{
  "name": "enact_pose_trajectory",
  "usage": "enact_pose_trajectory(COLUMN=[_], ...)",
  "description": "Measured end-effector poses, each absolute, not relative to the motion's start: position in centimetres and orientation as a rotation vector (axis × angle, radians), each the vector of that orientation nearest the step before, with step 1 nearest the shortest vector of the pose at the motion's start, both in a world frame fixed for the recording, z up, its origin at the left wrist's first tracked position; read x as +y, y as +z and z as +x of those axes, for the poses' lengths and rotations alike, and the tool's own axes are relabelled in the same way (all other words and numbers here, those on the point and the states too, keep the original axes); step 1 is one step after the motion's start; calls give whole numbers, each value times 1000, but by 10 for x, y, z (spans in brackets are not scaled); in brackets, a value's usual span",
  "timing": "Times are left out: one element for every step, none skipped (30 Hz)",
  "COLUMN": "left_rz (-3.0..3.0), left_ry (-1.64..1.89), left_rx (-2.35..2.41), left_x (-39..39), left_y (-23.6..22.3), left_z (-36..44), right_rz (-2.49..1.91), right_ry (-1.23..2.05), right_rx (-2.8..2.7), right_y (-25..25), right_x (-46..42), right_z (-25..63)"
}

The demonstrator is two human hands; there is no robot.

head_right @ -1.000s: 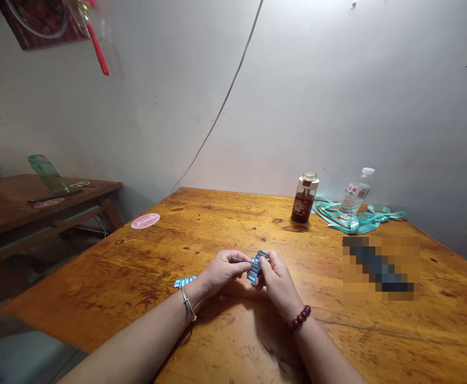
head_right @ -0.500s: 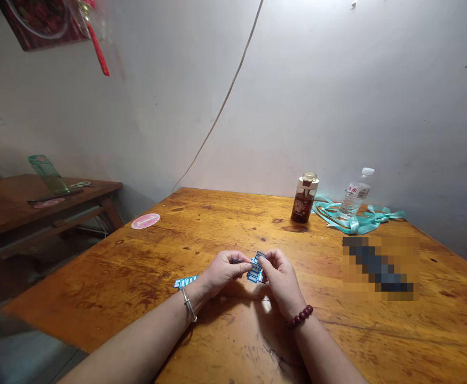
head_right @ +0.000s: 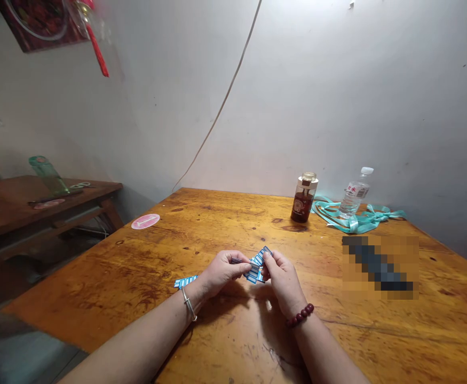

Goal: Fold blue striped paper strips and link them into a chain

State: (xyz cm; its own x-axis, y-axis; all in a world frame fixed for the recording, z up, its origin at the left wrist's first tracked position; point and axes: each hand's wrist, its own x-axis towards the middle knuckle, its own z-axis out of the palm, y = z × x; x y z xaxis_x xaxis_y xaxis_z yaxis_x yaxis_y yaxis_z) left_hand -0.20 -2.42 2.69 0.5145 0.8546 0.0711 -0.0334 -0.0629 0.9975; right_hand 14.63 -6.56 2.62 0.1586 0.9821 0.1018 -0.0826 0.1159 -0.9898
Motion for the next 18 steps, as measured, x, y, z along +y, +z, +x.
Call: enact_pose_trajectory(left_rz=[1424, 1391, 1360, 1332, 1305, 1279, 1255, 1234, 1216, 1202, 1192, 1183, 1176, 1171, 1169, 1171, 1175, 1182], left_ry=[859, 862, 866, 869, 874, 879, 886, 894, 903, 911, 916, 918, 917, 915, 912, 909, 905, 900], left_rx=[754, 753, 754, 754, 751, 747, 742, 737, 730, 724, 719, 715, 711, 709, 710, 713, 717, 725], left_x=[-24, -23, -22, -21, -19, -18, -16, -14, -13, -12, -11, -11, -11, -11, -11, -11, -11, -11], left_y=[27, 27, 27, 26, 25, 24, 22, 21, 19, 18, 17, 16, 16, 16, 17, 17, 17, 17], left_z=[-2, -3, -3, -4, -4, -5, -5, -6, -6, -6, -6, -6, -6, -6, -6, -6, -6, -6], right_rz=[-1105, -1080, -1060, -1047, -1040, -1036, -1033, -1030, -1025, -1022, -1021, -1027, -1044, -1075, -1123, -1186, -1261, -1339], right_ry=[1082, 1102, 1114, 1119, 1120, 1123, 1132, 1149, 1173, 1201, 1232, 1263, 1299, 1331, 1352, 1360, 1331, 1273], right_rx=[-1029, -973, -920, -876, -842, -818, -803, -794, -793, -796, -812, -838, -877, -930, -996, -1073, -1152, -1227], right_y=[26, 26, 25, 25, 24, 24, 23, 23, 23, 23, 25, 26, 28, 31, 33, 34, 35, 34], right_x=[-65, -64, -63, -62, -61, -61, -60, -59, -59, -59, -60, -60, -61, -62, -63, -63, -63, -63], right_z=[147, 148, 150, 151, 152, 154, 155, 156, 157, 158, 159, 161, 164, 167, 172, 177, 182, 188])
